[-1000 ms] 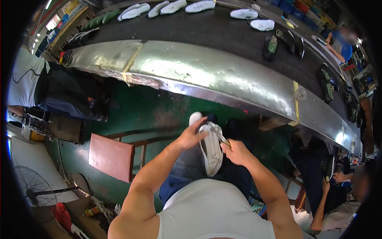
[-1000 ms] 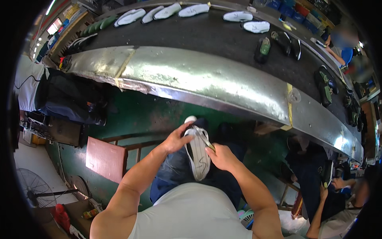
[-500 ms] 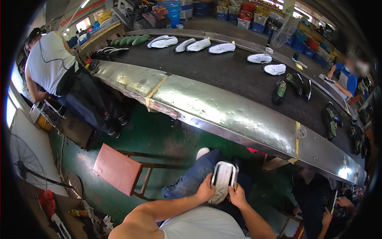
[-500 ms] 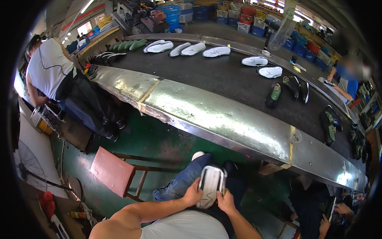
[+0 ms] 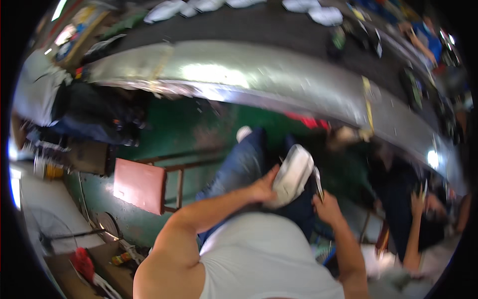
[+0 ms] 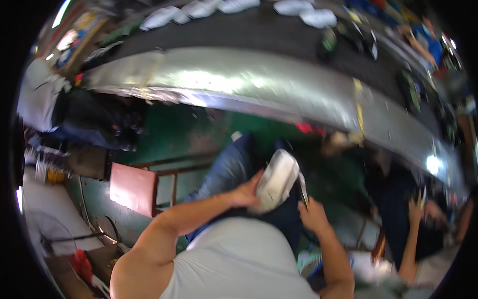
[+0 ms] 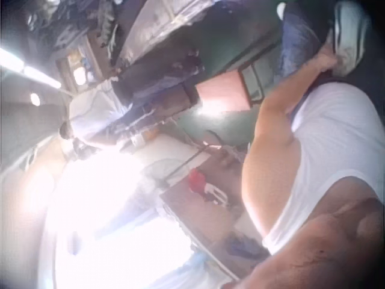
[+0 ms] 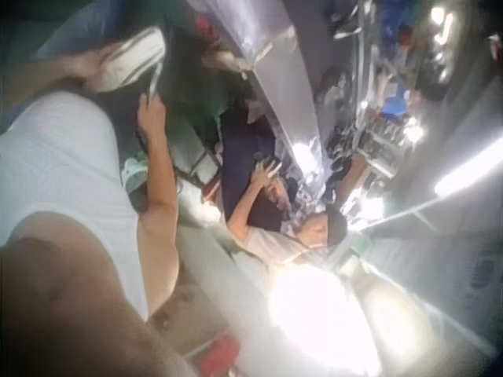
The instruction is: Remove excess material and refine the edges of shoe soles using hand tools on a production line.
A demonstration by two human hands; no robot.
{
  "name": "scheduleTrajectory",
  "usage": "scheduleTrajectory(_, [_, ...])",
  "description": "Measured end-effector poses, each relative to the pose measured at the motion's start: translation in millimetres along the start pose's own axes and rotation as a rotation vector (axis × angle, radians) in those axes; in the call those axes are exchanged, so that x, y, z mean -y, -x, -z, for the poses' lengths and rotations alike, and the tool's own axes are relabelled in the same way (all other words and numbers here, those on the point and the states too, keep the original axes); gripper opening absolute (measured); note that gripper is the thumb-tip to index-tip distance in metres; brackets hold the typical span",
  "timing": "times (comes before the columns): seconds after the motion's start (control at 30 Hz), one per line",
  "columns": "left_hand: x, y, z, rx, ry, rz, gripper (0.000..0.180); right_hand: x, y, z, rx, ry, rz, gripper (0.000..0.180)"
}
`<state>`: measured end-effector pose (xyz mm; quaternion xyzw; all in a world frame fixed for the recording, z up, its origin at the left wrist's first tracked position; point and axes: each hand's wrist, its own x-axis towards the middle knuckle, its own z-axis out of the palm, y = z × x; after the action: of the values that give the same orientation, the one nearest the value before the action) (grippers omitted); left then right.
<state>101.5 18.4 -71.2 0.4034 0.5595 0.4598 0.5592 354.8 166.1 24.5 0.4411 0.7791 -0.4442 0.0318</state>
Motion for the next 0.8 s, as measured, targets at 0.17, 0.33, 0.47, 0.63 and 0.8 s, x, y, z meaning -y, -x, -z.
scheduleTrajectory(0.17, [-18.3, 7.4, 8.6, 0.055, -0.146, 0.244, 0.101, 15.0, 19.5, 2.1, 0.102, 0.219, 0.340, 0.043])
scheduleTrajectory(0.33, [-16.2, 10.6, -2.9, 0.051, -0.171, 0.152, 0.100, 43.0, 3.0, -8.2, -0.053, 0.405, 0.621, 0.050])
scheduleTrajectory(0.47, [-12.0, 10.5, -8.8, 0.020, 0.593, 0.204, 0.083, 60.4, -0.2, -6.6, 0.247, 0.613, 0.346, 0.031])
scheduleTrajectory(0.63, [2.7, -10.9, -22.0, -0.455, 0.313, 0.377, 0.067, 21.5, -2.2, -59.2, 0.087, 0.228, 0.336, 0.021])
scheduleTrajectory(0.8, [24.4, -15.0, -23.1, -0.562, -0.030, 0.323, 0.058, 48.9, -12.9, -30.0, 0.268, 0.356, 0.315, 0.021])
